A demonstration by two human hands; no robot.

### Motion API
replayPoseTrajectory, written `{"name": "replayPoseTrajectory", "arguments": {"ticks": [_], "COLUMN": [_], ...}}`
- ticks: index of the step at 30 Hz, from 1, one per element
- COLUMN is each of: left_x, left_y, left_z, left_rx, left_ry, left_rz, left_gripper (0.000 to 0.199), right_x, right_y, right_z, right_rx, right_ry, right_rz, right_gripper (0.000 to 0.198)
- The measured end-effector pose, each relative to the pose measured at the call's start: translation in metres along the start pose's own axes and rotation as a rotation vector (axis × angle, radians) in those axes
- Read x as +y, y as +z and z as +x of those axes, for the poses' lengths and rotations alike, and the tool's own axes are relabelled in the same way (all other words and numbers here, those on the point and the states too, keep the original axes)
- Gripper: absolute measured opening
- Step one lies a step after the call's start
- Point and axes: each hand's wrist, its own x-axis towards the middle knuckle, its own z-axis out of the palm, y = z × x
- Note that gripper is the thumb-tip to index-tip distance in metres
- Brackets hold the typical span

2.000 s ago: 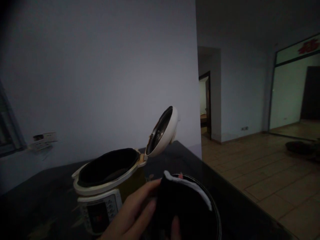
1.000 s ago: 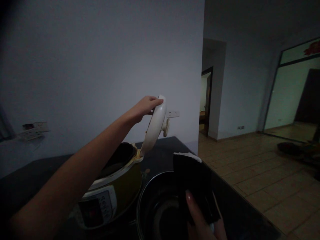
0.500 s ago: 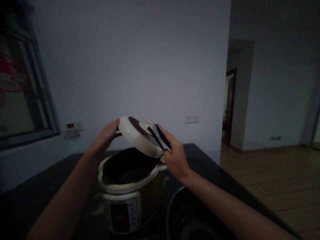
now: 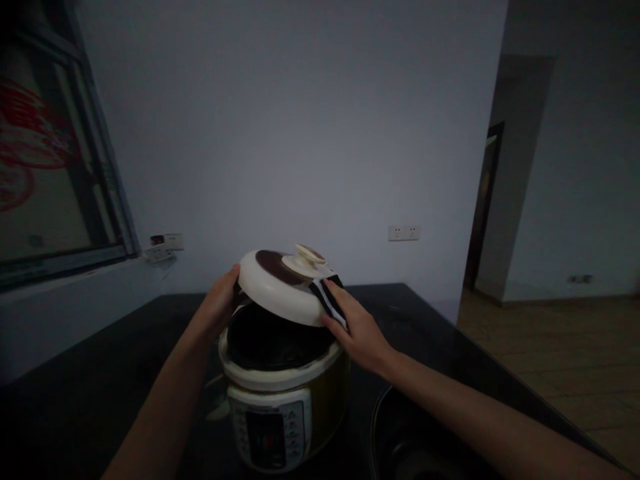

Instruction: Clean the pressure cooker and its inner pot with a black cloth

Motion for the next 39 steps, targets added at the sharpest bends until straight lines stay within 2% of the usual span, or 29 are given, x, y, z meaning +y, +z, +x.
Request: {"name": "replayPoseTrajectory", "arguments": {"ticks": [3,6,10,12,14,17,21,24,26,31,33,37,39], "left_x": [-0.011,-0.021,-0.032,-0.036,-0.039,-0.042,-0.044,-0.045,-0.044,-0.042,-0.043,-0.05,-0.052], "left_y": [-0.005,-0.012,-0.024,-0.028,-0.029,-0.028,-0.029,-0.031,-0.032,-0.03,-0.03,-0.034,-0.036], "left_z": [-0.002,-0.002,-0.003,-0.006,-0.009,-0.016,-0.023,-0.025,-0.025,-0.024,-0.023,-0.018,-0.017], "left_rx": [0.018,0.06,0.107,0.097,0.089,0.078,0.092,0.096,0.08,0.081,0.083,0.067,0.067], "left_ry": [0.054,0.121,0.153,0.139,0.121,0.098,0.09,0.061,0.051,0.048,0.055,0.111,0.093], "left_rz": [0.08,0.208,0.38,0.376,0.343,0.31,0.287,0.287,0.294,0.294,0.282,0.202,0.133], "left_gripper": [0.058,0.073,0.081,0.081,0.081,0.08,0.077,0.078,0.078,0.079,0.078,0.069,0.065], "right_x": [0.02,0.014,-0.029,-0.05,-0.058,-0.041,0.0,0.007,-0.004,-0.057,-0.074,-0.093,-0.097], "right_y": [-0.002,0.002,0.018,0.025,0.029,0.026,0.017,0.016,0.02,0.04,0.05,0.073,0.081], "right_z": [-0.005,0.005,0.025,0.03,0.03,0.023,0.019,0.02,0.02,0.026,0.041,0.091,0.114], "right_rx": [0.023,0.018,-0.035,-0.073,-0.097,-0.07,0.038,0.068,0.07,-0.048,-0.115,-0.264,-0.343], "right_ry": [0.202,0.252,0.062,-0.063,-0.148,-0.138,0.078,0.191,0.139,-0.292,-0.395,-0.374,-0.348], "right_rz": [0.082,0.111,0.017,-0.065,-0.132,-0.141,-0.055,-0.05,-0.106,-0.397,-0.494,-0.553,-0.545], "right_gripper": [0.063,0.066,0.056,0.049,0.046,0.044,0.048,0.052,0.049,0.045,0.045,0.047,0.046]}}
